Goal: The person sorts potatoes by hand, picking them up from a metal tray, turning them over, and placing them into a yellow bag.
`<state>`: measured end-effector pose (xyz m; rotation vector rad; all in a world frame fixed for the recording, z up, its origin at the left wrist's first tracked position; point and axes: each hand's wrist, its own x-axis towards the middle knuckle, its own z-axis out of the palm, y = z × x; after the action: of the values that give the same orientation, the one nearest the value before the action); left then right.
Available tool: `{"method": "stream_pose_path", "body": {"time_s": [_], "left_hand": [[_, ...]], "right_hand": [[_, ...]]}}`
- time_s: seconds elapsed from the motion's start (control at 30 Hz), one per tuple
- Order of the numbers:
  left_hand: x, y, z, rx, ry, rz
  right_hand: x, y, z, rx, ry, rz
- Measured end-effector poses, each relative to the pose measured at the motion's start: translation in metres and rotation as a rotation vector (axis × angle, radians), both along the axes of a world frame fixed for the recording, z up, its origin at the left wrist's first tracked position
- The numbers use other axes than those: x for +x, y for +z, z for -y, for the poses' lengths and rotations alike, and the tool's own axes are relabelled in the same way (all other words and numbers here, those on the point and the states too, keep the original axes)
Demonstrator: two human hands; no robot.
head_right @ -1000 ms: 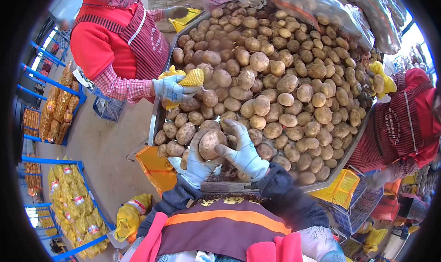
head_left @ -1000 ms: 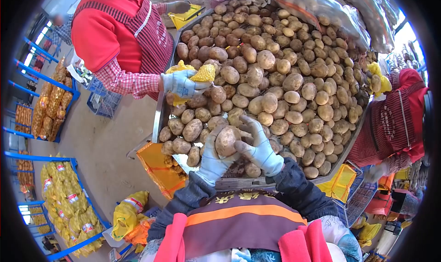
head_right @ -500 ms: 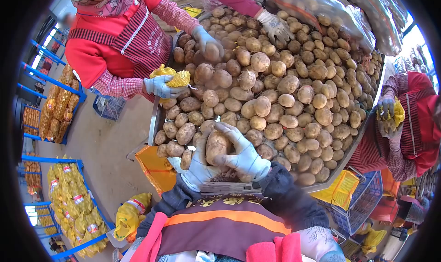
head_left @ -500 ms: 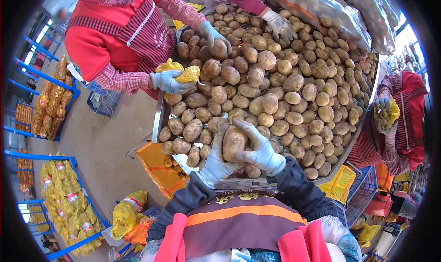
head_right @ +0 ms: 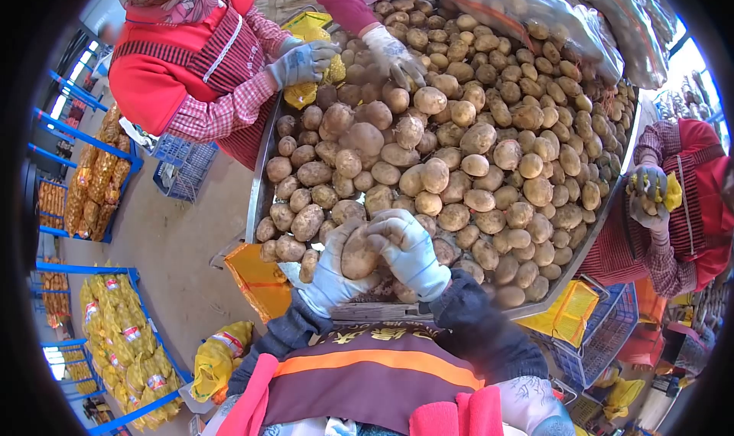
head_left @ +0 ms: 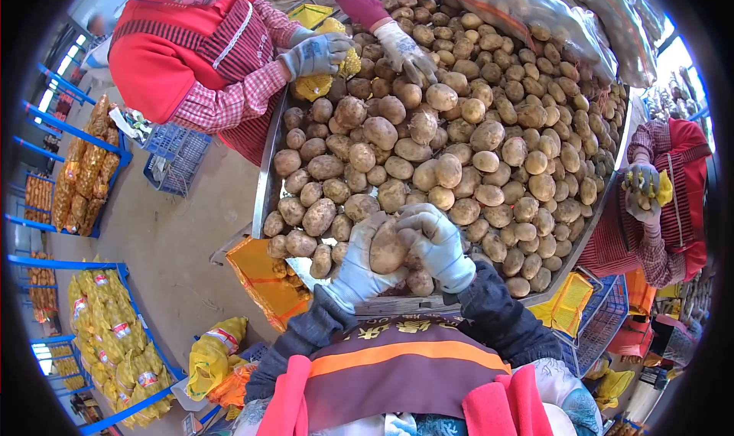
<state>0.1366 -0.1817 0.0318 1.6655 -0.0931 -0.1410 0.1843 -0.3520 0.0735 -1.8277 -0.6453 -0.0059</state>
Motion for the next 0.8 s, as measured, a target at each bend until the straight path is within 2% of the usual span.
{"method": "stream_pose_path", "body": {"time_s": [0.07,0.1,0.13,0.2,0.27,0.33,0.4,0.43,0.47,0.53,0.57,0.6,0.63,0.67,0.7,0.73,0.8], "left_hand": [[0.002,0.009,0.001,0.042,0.017,0.018],[0.003,0.013,0.002,0.084,0.037,0.034],[0.003,0.008,0.001,0.083,0.041,0.033],[0.005,-0.001,-0.002,0.19,0.013,0.038],[0.007,-0.004,-0.003,0.351,-0.021,0.071],[0.007,-0.004,-0.004,0.483,-0.043,0.106],[0.008,-0.004,-0.003,0.425,-0.038,0.11],[0.007,-0.004,-0.003,0.405,-0.032,0.11],[0.006,0.004,-0.003,0.444,-0.008,0.157],[0.003,0.008,-0.005,0.484,0.01,0.205],[0.003,0.006,-0.007,0.42,-0.029,0.196],[0.002,0.004,-0.008,0.355,-0.065,0.187],[-0.003,-0.005,-0.008,0.045,-0.054,-0.019],[0.0,-0.006,-0.009,0.049,-0.049,-0.014],[0.001,-0.007,-0.01,-0.053,-0.034,-0.103],[0.0,-0.008,-0.011,-0.157,-0.015,-0.196],[0.0,0.009,-0.01,-0.118,0.039,-0.226]], "right_hand": [[-0.003,0.004,-0.003,0.318,-0.188,-0.415],[0.002,0.002,0.002,0.275,-0.109,-0.287],[0.004,0.003,0.002,0.274,-0.105,-0.288],[0.004,0.009,-0.001,-0.123,0.053,0.086],[0.006,-0.001,0.0,-0.147,0.074,0.104],[0.008,-0.011,-0.002,-0.181,-0.029,0.199],[0.008,-0.018,-0.001,0.062,-0.164,-0.115],[0.014,-0.018,0.005,-0.114,-0.104,0.12],[0.011,-0.011,0.005,-0.112,-0.096,0.118],[0.003,0.007,0.006,-0.079,0.221,-0.271],[0.009,-0.01,0.012,-0.143,0.228,-0.051],[0.01,-0.02,0.015,-0.144,0.229,-0.048],[0.01,-0.029,0.016,-0.023,0.122,-0.229],[0.009,-0.026,0.013,0.1,0.018,-0.405],[0.004,-0.021,0.014,0.171,0.127,-0.598],[-0.004,-0.015,0.01,0.382,0.303,-0.658],[-0.009,-0.009,0.007,0.124,0.376,-0.576]]}}
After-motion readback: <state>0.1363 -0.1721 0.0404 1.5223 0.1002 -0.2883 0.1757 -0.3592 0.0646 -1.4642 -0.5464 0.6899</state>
